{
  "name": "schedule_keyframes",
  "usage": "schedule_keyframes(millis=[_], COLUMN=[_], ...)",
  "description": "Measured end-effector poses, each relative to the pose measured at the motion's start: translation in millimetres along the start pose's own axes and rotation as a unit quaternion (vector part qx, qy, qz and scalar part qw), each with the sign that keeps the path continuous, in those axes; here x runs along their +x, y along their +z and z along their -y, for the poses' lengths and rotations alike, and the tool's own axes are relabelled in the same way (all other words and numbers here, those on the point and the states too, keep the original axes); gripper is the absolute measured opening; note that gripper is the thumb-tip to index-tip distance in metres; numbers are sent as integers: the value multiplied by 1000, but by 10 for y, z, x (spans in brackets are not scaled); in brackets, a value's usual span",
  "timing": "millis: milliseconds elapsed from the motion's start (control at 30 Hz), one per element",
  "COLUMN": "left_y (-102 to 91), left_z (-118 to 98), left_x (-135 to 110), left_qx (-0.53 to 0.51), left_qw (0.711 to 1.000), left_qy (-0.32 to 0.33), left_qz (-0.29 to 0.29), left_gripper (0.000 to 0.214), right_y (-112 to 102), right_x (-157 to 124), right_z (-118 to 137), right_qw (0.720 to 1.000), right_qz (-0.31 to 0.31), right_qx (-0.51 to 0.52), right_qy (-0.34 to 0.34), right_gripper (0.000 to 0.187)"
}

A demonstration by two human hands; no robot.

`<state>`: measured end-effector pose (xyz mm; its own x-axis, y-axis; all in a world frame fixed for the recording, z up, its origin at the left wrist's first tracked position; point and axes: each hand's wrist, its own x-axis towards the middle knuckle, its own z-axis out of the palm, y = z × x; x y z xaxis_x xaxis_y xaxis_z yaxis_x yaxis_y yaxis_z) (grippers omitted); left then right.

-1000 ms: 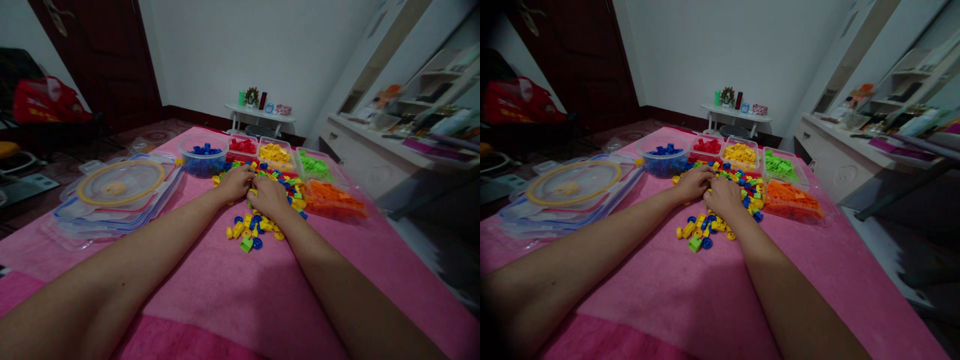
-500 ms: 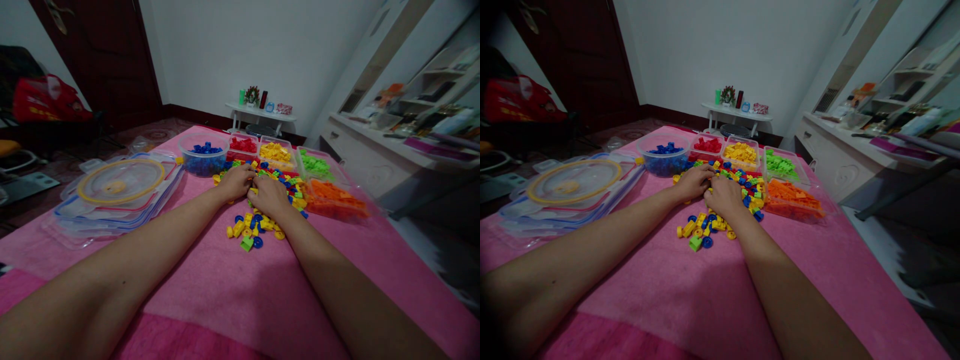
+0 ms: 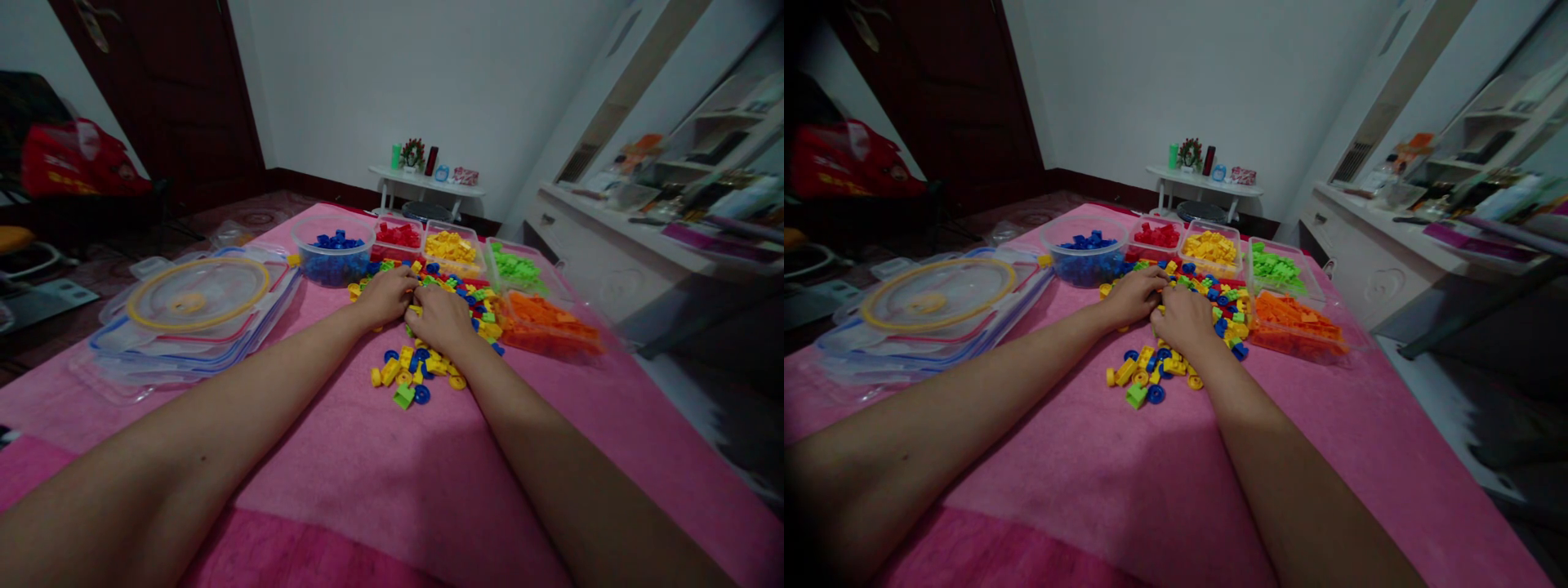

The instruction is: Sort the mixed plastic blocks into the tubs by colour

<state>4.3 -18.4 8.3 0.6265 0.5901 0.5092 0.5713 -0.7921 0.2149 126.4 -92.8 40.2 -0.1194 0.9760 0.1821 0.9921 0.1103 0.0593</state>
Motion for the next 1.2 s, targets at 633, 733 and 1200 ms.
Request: schedule_keyframes(millis=[633,733,1200], left_y=[1,2,-14], left_z=[0,2,-16], left_x=[-4,-5,-7], left_qx=[1,5,-1], left_qw=[1000,1000,1000], left_qy=[0,3,0], left_qz=[1,-1,-2], left_gripper=[26,26,25], right_y=[16,25,30], right_x=[-2,3,0], right_z=[-8,-10,-31], right_qw=[1000,1000,1000], right_qz=[-14,-12,-18], right_qx=[4,9,7], right_qy=[-5,-2,-12], right_gripper=[34,34,33])
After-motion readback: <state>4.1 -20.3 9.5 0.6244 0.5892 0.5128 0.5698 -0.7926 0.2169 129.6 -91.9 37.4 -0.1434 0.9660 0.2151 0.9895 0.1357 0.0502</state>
